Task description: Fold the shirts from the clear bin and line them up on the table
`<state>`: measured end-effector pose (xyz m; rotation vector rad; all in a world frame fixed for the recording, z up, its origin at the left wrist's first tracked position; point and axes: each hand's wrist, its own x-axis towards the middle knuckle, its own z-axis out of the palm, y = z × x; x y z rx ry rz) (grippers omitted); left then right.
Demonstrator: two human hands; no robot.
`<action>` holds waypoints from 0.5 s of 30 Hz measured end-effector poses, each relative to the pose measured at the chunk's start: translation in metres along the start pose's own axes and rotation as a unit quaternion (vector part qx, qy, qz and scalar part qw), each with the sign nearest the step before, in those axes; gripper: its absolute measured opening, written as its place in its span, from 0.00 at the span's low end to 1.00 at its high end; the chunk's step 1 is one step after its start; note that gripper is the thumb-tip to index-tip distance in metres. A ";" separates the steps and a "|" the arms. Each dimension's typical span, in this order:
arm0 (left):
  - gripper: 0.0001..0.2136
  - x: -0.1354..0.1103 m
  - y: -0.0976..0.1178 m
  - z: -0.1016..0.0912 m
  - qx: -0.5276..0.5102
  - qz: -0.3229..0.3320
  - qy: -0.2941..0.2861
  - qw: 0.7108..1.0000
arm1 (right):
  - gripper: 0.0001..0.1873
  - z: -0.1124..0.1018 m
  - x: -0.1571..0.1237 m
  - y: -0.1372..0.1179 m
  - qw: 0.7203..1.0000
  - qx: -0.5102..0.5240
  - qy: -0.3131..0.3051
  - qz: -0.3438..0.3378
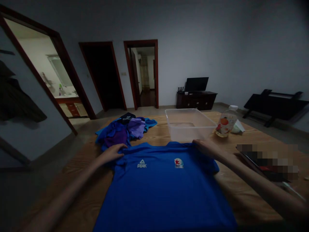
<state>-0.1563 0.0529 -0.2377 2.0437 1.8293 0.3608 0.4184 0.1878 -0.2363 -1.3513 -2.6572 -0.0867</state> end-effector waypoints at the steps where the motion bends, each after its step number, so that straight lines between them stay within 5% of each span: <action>1: 0.27 0.001 0.000 0.002 0.013 -0.001 -0.014 1.000 | 0.16 0.008 -0.002 -0.001 1.000 -0.005 -0.007 0.001; 9: 0.24 0.036 0.057 0.042 0.073 0.044 0.033 0.996 | 0.24 0.044 0.003 -0.034 1.000 -0.003 0.010 -0.016; 15: 0.12 0.079 0.063 0.059 0.086 0.021 0.063 0.994 | 0.13 0.044 0.027 -0.020 1.000 -0.013 -0.011 -0.010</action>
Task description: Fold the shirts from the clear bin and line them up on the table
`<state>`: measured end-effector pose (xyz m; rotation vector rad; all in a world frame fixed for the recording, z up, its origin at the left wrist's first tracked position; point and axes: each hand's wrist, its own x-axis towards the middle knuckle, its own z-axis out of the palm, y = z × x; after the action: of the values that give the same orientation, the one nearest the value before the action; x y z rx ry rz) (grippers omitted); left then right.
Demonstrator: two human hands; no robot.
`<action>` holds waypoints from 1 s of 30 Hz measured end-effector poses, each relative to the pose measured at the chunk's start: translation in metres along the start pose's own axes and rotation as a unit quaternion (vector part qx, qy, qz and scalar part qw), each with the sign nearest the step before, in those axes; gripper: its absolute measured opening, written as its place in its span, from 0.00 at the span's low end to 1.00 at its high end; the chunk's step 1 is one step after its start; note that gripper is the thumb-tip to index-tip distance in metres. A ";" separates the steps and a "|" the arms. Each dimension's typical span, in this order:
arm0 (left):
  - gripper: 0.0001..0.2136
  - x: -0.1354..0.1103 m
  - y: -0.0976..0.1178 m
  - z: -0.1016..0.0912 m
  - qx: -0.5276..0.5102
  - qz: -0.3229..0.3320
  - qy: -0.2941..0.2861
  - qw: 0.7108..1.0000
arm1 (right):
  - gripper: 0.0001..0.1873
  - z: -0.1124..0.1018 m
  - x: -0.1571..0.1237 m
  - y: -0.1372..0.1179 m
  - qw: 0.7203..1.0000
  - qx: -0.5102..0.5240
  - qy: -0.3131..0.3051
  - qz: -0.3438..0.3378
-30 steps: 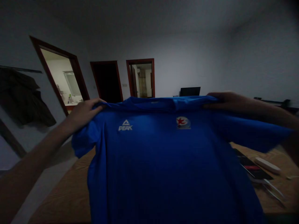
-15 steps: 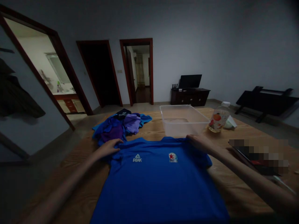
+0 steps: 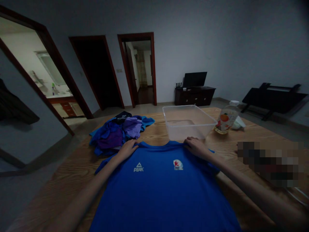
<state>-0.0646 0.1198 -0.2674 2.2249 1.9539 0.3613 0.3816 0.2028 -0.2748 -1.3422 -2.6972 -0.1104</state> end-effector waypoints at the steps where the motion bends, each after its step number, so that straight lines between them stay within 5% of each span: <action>1: 0.11 0.006 -0.001 0.001 0.000 -0.003 0.007 1.000 | 0.13 0.000 0.002 0.005 1.000 -0.004 0.005 0.007; 10: 0.12 0.069 0.037 0.035 0.039 -0.040 0.103 0.993 | 0.14 0.009 0.011 0.053 0.996 -0.055 0.040 0.065; 19: 0.13 0.150 0.078 0.071 0.091 -0.049 0.129 0.986 | 0.15 0.011 0.019 0.106 0.987 -0.111 0.033 0.110; 24: 0.16 0.190 0.074 0.079 0.118 -0.080 0.151 0.978 | 0.15 0.023 0.054 0.118 0.984 -0.132 0.034 0.113; 30: 0.13 0.219 0.040 0.074 0.135 -0.047 0.158 0.977 | 0.15 0.030 0.095 0.139 0.983 -0.146 0.029 0.106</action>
<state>0.0205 0.3340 -0.3103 2.3416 2.3911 0.4894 0.4329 0.3654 -0.2895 -1.6664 -2.5434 -0.5329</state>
